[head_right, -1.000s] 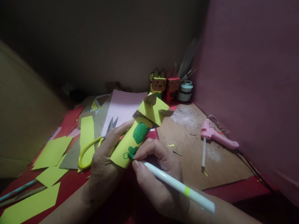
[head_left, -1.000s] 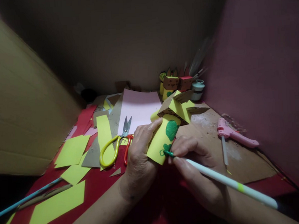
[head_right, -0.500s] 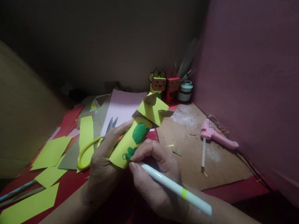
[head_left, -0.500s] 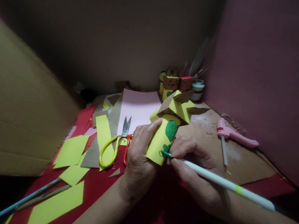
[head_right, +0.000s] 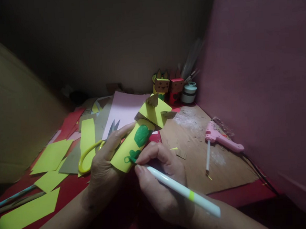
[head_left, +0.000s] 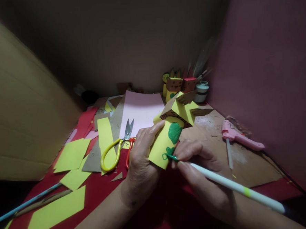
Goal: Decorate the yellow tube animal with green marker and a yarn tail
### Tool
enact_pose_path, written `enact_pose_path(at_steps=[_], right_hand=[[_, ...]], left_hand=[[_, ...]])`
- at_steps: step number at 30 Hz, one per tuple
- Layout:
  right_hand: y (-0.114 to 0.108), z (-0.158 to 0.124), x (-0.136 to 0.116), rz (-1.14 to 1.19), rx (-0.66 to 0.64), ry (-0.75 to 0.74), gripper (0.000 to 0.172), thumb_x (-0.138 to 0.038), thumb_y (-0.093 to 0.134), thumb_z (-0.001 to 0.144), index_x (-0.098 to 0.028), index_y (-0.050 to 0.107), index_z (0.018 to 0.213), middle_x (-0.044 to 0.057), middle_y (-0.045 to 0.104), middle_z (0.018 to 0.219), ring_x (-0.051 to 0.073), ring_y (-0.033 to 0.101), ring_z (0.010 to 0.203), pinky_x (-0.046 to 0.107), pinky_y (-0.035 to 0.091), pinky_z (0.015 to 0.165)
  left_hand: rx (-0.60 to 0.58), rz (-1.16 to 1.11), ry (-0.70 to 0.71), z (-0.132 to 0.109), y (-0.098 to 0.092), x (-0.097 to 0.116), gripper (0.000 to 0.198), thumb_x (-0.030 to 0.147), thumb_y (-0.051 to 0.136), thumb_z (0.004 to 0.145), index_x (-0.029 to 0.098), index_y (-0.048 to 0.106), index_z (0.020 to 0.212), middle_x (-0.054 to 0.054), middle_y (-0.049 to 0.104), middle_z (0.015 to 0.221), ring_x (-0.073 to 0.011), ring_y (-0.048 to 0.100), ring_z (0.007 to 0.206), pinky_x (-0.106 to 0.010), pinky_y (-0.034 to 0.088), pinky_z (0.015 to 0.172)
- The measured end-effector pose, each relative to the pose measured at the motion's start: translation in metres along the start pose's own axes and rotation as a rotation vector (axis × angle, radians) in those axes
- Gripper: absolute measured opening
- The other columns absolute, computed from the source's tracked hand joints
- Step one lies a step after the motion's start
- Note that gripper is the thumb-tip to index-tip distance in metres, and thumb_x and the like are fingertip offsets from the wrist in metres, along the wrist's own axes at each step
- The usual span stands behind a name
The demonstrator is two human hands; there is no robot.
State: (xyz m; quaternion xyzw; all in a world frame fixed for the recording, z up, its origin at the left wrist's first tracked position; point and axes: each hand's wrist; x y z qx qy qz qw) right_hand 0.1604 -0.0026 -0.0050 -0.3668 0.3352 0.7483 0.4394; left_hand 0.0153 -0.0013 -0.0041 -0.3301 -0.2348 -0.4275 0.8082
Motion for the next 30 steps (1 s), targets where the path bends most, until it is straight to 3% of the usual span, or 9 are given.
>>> enact_pose_path(at_steps=[18, 30], right_hand=[[0.002, 0.0033, -0.0016, 0.025, -0.01, -0.009, 0.015, -0.011, 0.06, 0.088, -0.026, 0.063, 0.089, 0.0, 0.059, 0.079, 0.017, 0.055, 0.078, 0.03, 0.044, 0.066], [0.0038, 0.0042, -0.0052, -0.068, -0.02, -0.054, 0.015, -0.01, 0.061, 0.085, -0.024, 0.062, 0.087, 0.0, 0.057, 0.077, 0.016, 0.054, 0.073, 0.029, 0.044, 0.063]], left_hand=[[-0.018, -0.019, 0.021, -0.0005, 0.0006, 0.0017, 0.046, 0.026, 0.067, 0.087, 0.023, 0.056, 0.131, -0.006, 0.065, 0.115, -0.025, 0.064, 0.102, -0.042, 0.053, 0.088], [0.017, 0.018, 0.096, -0.0027, 0.0006, -0.0038, 0.041, 0.025, 0.064, 0.09, 0.024, 0.056, 0.13, -0.006, 0.064, 0.109, -0.0223, 0.061, 0.099, -0.04, 0.051, 0.089]])
Point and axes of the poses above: each hand's wrist, its own z-axis towards the middle knuckle, its own y-axis out of the palm, x = y × z
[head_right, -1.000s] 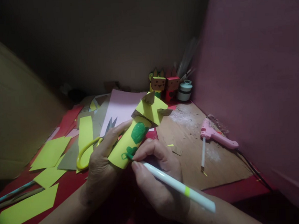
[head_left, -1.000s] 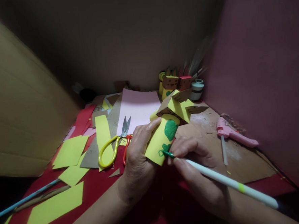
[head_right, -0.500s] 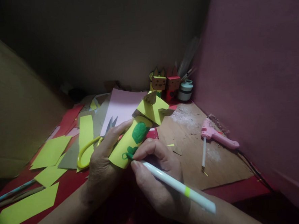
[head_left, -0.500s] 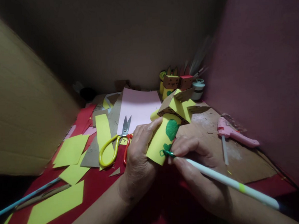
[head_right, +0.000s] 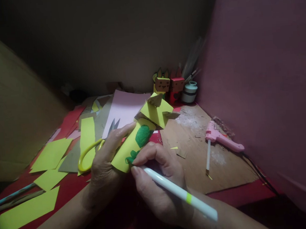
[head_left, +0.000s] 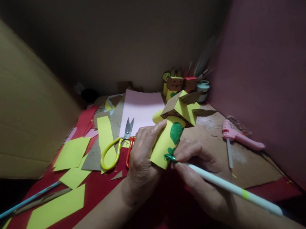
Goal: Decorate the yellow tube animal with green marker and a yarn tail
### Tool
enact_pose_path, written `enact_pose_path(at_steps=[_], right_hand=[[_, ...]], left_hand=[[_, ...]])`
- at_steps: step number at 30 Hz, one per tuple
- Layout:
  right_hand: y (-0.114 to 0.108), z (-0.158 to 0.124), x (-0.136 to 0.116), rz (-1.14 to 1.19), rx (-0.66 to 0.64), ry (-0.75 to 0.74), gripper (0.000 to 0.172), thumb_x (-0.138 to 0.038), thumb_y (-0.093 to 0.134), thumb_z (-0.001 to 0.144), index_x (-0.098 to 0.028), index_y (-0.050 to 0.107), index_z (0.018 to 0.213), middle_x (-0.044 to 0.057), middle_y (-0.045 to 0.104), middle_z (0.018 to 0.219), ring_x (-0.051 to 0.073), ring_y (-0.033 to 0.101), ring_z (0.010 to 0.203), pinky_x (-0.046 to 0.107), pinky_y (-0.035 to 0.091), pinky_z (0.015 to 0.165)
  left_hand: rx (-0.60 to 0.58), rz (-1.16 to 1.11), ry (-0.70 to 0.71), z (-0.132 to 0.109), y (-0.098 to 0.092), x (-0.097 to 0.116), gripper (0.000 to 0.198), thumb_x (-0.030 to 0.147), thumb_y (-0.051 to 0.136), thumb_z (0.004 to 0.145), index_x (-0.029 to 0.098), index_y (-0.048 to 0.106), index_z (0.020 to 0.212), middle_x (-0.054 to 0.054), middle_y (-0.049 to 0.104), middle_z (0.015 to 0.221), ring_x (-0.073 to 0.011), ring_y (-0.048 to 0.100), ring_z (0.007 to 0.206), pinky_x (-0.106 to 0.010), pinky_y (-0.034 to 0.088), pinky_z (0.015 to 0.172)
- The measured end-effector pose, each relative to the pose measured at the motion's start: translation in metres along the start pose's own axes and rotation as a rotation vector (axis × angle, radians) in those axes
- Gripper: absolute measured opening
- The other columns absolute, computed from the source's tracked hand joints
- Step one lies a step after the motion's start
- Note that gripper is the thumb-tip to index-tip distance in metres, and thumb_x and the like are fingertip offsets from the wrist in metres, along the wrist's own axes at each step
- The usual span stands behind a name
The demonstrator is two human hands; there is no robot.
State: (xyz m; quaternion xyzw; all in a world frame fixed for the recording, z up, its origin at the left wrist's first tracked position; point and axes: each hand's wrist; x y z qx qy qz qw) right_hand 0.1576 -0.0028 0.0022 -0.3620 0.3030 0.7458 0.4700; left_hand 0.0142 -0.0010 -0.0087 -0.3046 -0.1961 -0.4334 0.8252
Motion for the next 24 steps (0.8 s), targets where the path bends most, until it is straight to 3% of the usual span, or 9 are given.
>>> enact_pose_path(at_steps=[14, 24], right_hand=[[-0.0019, -0.0003, 0.0003, -0.006, -0.035, -0.007, 0.016, -0.008, 0.059, 0.085, -0.024, 0.06, 0.084, 0.0, 0.056, 0.075, 0.016, 0.054, 0.072, 0.031, 0.045, 0.066], [-0.002, 0.0007, -0.0026, -0.021, -0.031, 0.003, 0.014, -0.011, 0.058, 0.086, -0.025, 0.061, 0.087, 0.0, 0.057, 0.076, 0.017, 0.055, 0.075, 0.031, 0.046, 0.065]], left_hand=[[0.016, -0.005, -0.03, 0.0003, 0.0021, 0.0031, 0.043, 0.016, 0.065, 0.088, 0.024, 0.057, 0.129, -0.004, 0.064, 0.11, -0.0202, 0.062, 0.099, -0.038, 0.052, 0.089], [0.028, -0.005, -0.054, 0.0006, 0.0031, 0.0049, 0.042, 0.021, 0.067, 0.087, 0.027, 0.058, 0.128, -0.004, 0.065, 0.111, -0.0217, 0.063, 0.098, -0.039, 0.053, 0.087]])
Point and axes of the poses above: each hand's wrist, its own z-axis towards the middle knuckle, its own y-axis out of the palm, x = y × z
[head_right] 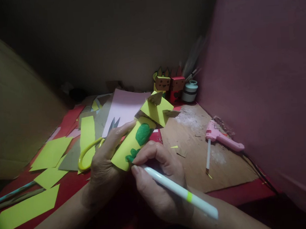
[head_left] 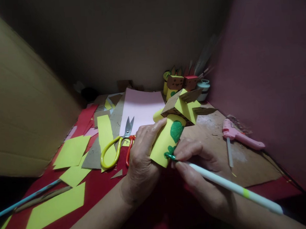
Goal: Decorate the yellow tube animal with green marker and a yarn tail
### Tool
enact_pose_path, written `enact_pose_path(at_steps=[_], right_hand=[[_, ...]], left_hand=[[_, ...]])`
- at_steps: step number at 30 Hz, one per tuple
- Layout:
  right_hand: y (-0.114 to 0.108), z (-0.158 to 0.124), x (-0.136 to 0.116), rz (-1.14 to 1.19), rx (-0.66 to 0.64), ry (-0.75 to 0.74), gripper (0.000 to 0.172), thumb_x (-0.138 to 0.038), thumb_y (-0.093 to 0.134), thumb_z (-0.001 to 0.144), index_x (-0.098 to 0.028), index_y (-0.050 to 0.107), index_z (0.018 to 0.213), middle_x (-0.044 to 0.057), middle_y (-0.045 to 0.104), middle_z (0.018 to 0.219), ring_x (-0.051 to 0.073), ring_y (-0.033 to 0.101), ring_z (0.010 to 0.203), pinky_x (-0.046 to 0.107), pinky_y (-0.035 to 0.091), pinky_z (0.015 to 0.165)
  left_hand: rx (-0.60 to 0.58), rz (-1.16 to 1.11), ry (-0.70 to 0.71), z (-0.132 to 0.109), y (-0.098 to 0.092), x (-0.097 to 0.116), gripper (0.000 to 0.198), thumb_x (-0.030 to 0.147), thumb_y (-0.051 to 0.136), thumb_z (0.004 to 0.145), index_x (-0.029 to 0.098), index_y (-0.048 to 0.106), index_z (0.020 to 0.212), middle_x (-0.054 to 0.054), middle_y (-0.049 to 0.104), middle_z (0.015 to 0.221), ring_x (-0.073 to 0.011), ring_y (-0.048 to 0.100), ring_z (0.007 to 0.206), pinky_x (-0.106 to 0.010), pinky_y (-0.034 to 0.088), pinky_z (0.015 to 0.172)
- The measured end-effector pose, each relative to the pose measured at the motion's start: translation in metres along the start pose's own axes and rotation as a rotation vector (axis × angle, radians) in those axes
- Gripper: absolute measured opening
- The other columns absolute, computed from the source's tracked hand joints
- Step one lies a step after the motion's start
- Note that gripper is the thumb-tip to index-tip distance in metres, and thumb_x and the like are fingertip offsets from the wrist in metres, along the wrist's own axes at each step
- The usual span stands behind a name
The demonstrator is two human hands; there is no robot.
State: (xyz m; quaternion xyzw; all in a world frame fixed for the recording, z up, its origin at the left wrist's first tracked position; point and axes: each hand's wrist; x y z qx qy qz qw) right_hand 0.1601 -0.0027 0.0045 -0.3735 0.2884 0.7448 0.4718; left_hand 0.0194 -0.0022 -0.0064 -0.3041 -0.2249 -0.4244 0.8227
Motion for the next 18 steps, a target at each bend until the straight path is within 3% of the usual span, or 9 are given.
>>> enact_pose_path(at_steps=[18], right_hand=[[-0.0012, -0.0002, 0.0019, 0.009, -0.026, -0.005, 0.018, -0.006, 0.057, 0.083, -0.024, 0.059, 0.083, -0.001, 0.054, 0.073, 0.016, 0.053, 0.07, 0.032, 0.044, 0.067]], left_hand=[[-0.015, -0.021, -0.046, -0.001, -0.0015, 0.0013, 0.043, 0.016, 0.068, 0.086, 0.025, 0.059, 0.126, -0.004, 0.066, 0.111, -0.0213, 0.064, 0.099, -0.039, 0.052, 0.092]])
Point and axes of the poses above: each hand's wrist, its own z-axis towards the middle knuckle, its own y-axis out of the palm, x = y × z
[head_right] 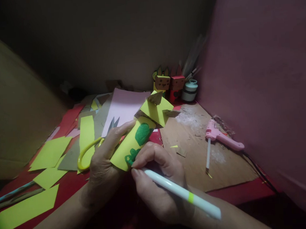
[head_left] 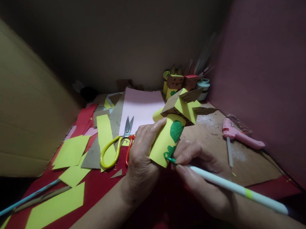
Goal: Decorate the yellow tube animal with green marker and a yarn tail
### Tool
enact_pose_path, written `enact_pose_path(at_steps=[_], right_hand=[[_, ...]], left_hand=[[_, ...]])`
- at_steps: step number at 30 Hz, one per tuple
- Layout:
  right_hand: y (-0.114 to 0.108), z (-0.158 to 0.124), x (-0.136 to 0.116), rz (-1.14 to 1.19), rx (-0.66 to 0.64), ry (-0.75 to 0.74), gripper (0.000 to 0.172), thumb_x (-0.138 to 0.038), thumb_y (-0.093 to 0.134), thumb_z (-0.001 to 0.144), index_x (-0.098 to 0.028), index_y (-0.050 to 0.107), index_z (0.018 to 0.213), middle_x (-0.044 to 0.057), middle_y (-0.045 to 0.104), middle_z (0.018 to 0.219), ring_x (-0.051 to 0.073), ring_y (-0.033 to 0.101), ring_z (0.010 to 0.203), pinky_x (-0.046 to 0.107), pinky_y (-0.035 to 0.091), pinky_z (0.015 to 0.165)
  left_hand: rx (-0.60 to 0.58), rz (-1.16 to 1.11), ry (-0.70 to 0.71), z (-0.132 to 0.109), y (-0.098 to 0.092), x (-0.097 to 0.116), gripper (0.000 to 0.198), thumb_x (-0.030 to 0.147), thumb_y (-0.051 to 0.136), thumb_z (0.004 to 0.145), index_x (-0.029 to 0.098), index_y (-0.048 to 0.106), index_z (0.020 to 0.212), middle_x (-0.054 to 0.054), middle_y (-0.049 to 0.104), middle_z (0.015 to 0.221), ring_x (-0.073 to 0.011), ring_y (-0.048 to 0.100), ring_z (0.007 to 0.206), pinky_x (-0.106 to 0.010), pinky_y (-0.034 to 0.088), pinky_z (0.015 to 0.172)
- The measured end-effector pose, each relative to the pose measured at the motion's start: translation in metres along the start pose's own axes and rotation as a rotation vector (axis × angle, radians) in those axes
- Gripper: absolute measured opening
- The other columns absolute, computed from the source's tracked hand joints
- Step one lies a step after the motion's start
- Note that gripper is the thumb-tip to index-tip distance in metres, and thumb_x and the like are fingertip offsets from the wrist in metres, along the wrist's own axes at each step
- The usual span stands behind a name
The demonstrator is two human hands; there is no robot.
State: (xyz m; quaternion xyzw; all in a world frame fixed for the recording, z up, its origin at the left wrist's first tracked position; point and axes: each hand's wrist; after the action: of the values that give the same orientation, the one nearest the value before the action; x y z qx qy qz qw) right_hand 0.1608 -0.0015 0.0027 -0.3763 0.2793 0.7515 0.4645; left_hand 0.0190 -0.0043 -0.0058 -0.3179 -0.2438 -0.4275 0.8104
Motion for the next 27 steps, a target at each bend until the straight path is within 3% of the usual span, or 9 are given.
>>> enact_pose_path(at_steps=[10, 27], right_hand=[[-0.0007, -0.0053, 0.0035, 0.043, 0.031, 0.016, 0.017, -0.008, 0.058, 0.086, -0.024, 0.06, 0.085, 0.0, 0.055, 0.076, 0.016, 0.054, 0.076, 0.033, 0.043, 0.075], [0.0011, -0.0056, 0.0041, 0.112, 0.053, 0.038, 0.015, -0.009, 0.058, 0.088, -0.024, 0.06, 0.088, 0.0, 0.055, 0.077, 0.015, 0.053, 0.076, 0.029, 0.041, 0.066]], left_hand=[[0.002, 0.001, 0.002, 0.0024, 0.0009, 0.0004, 0.043, 0.015, 0.069, 0.084, 0.021, 0.06, 0.126, -0.005, 0.067, 0.112, -0.0212, 0.065, 0.1, -0.037, 0.053, 0.092], [-0.011, -0.002, -0.004, 0.003, 0.0004, 0.0014, 0.041, 0.017, 0.068, 0.086, 0.018, 0.06, 0.126, -0.007, 0.068, 0.112, -0.0214, 0.065, 0.101, -0.038, 0.053, 0.093]])
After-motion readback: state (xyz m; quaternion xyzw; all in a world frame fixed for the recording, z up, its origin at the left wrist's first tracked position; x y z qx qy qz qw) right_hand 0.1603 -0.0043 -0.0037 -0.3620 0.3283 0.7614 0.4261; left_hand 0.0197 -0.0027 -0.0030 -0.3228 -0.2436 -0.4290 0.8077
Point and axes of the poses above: each hand's wrist, its own z-axis towards the middle knuckle, its own y-axis out of the palm, x = y × z
